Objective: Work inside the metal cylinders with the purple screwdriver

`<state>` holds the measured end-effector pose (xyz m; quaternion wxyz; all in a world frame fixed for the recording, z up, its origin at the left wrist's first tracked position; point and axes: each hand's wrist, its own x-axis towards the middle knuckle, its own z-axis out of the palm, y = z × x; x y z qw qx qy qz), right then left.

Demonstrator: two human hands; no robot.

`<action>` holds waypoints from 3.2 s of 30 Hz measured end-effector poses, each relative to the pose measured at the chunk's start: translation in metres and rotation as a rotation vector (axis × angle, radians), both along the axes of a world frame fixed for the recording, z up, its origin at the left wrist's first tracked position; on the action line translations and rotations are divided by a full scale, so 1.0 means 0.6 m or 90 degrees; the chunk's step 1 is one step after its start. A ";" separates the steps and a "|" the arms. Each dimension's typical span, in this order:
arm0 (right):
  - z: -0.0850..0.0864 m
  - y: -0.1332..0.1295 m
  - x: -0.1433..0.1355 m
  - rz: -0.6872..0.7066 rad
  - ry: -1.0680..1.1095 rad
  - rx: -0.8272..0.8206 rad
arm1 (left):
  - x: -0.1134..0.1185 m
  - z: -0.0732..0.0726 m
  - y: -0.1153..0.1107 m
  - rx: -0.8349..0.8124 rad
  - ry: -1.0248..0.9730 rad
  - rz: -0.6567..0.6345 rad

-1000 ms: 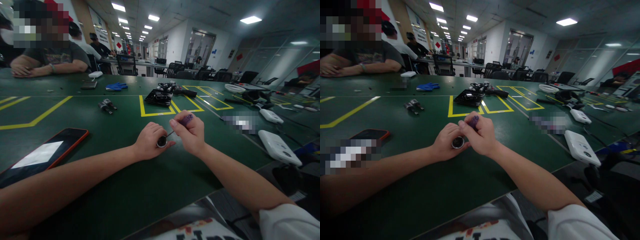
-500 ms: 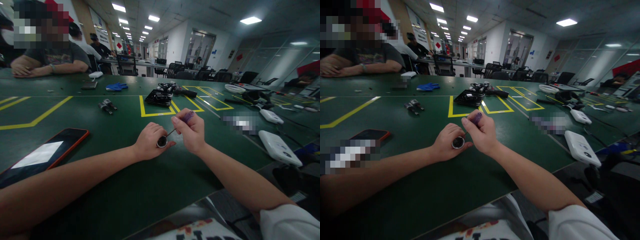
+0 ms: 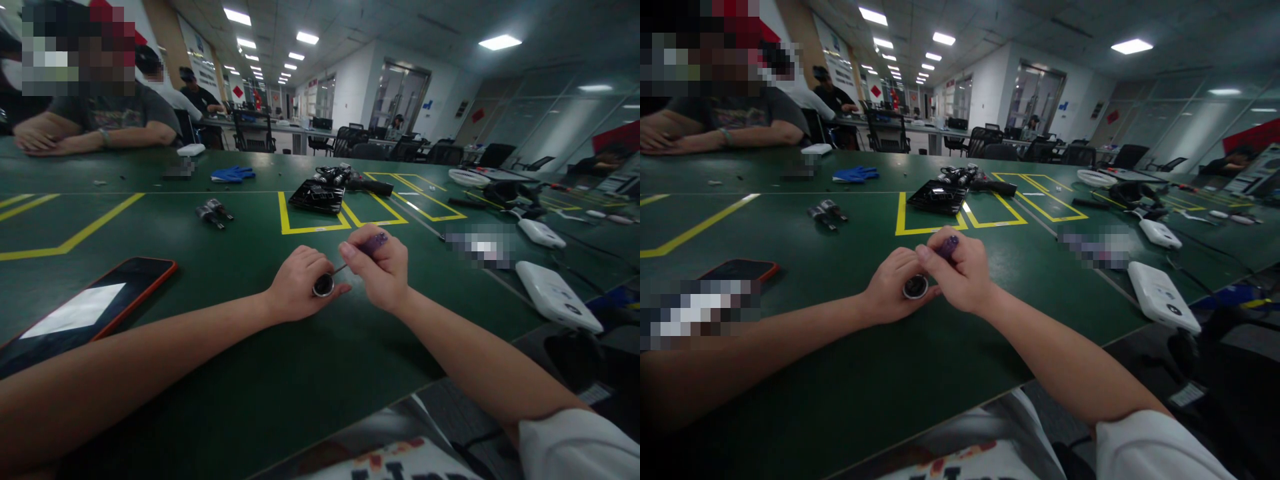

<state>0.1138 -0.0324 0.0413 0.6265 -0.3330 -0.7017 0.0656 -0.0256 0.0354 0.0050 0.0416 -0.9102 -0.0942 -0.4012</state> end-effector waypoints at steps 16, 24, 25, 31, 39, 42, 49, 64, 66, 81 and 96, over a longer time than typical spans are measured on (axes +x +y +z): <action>-0.002 0.006 0.000 -0.005 0.066 -0.047 | 0.000 0.000 0.000 -0.005 -0.003 0.013; 0.002 0.003 -0.002 0.005 0.038 -0.038 | 0.001 -0.001 0.001 -0.005 0.000 0.002; 0.001 0.004 -0.002 0.007 0.043 -0.047 | 0.001 0.000 0.001 -0.005 0.002 0.004; -0.002 0.009 0.001 0.012 0.070 -0.075 | 0.001 0.001 -0.001 -0.007 0.000 0.006; -0.002 0.009 -0.001 0.009 0.084 -0.085 | 0.000 0.000 0.000 0.000 -0.001 0.005; -0.002 0.009 -0.002 0.007 0.084 -0.084 | 0.000 0.000 -0.001 0.006 -0.006 0.001; 0.001 0.004 -0.001 0.003 0.077 -0.069 | 0.001 0.000 -0.001 -0.005 -0.004 0.005; 0.000 0.010 0.000 0.024 0.093 -0.104 | 0.002 0.004 -0.002 0.003 0.002 0.003; -0.001 0.011 0.000 0.023 0.101 -0.107 | 0.001 0.004 -0.002 0.004 0.003 0.004; 0.005 -0.003 -0.002 -0.014 0.026 -0.030 | 0.002 -0.001 0.001 -0.001 0.002 -0.004; 0.000 0.013 -0.001 -0.007 0.095 -0.099 | 0.000 0.002 -0.001 -0.003 0.007 0.003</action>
